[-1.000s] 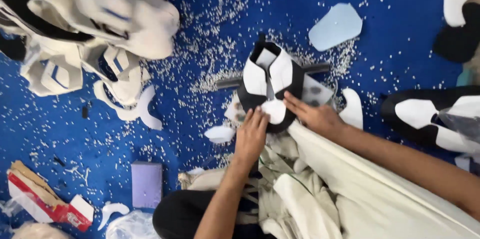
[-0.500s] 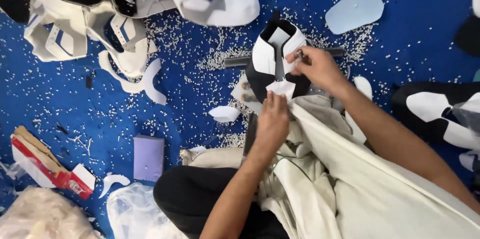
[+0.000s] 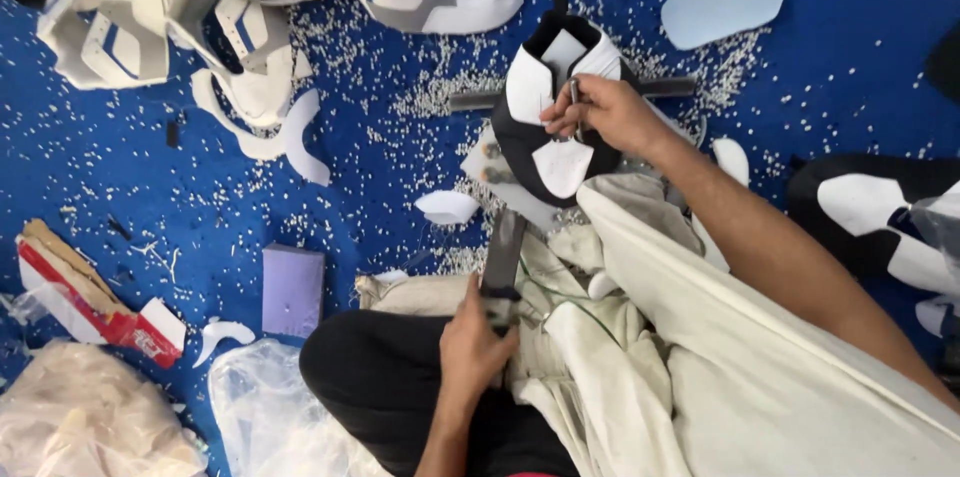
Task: The person punches holes into shoe upper components using a manual punch tool.
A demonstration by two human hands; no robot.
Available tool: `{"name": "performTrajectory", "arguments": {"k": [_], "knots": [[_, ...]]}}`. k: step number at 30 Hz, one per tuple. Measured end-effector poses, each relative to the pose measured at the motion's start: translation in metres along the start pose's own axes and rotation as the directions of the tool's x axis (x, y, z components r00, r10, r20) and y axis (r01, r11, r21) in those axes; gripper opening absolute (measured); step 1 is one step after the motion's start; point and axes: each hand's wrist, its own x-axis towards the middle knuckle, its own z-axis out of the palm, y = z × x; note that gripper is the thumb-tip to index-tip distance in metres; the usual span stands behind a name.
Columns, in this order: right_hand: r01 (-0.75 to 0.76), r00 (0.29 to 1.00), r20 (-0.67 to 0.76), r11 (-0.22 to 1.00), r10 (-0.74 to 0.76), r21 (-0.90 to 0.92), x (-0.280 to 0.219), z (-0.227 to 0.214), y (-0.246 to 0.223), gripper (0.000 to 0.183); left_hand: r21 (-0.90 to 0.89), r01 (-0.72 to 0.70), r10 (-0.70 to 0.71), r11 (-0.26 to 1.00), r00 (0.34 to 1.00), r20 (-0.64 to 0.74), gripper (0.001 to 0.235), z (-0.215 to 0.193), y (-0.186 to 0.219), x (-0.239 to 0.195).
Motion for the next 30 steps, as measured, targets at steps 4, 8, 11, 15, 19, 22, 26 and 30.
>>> {"name": "performTrajectory", "arguments": {"k": [4,8,11,15,19,22,26,30], "knots": [[0.039,0.998,-0.049,0.999,-0.041,-0.027,-0.002,-0.001,0.002,0.012,-0.331,0.160,-0.171,0.930,0.985,-0.003,0.089,-0.024,0.023,-0.021],[0.162,0.984,-0.041,0.960,-0.176,-0.227,-0.013,0.010,-0.011,0.015,-0.503,-0.048,-0.046,0.863,0.984,-0.173,0.086,-0.071,0.073,-0.034],[0.260,0.958,-0.007,0.874,-0.288,-0.410,-0.022,0.014,-0.010,0.022,-0.574,-0.398,0.186,0.716,0.901,-0.392,0.086,-0.103,0.096,-0.042],[0.367,0.915,0.052,0.770,-0.401,-0.522,-0.027,0.018,-0.025,0.029,-0.379,-0.845,0.318,0.377,0.503,-0.804,0.067,-0.049,0.088,0.002],[0.352,0.920,0.093,0.698,-0.381,-0.624,-0.031,0.016,-0.026,0.028,-0.401,-0.545,0.292,0.737,0.791,-0.538,0.051,-0.005,0.073,0.075],[0.272,0.951,-0.008,0.846,-0.311,-0.459,-0.025,0.005,0.038,0.016,-0.412,-0.328,0.181,0.850,0.916,-0.357,0.042,0.002,0.065,0.062],[0.192,0.957,-0.241,0.977,-0.165,0.091,-0.008,-0.006,0.013,0.012,-0.479,-0.385,0.162,0.789,0.882,-0.443,0.034,-0.025,0.068,0.042],[0.151,0.980,-0.159,0.968,-0.119,0.202,0.002,-0.011,-0.004,0.016,-0.460,-0.496,0.163,0.737,0.790,-0.591,0.039,-0.054,0.081,0.015]]}}
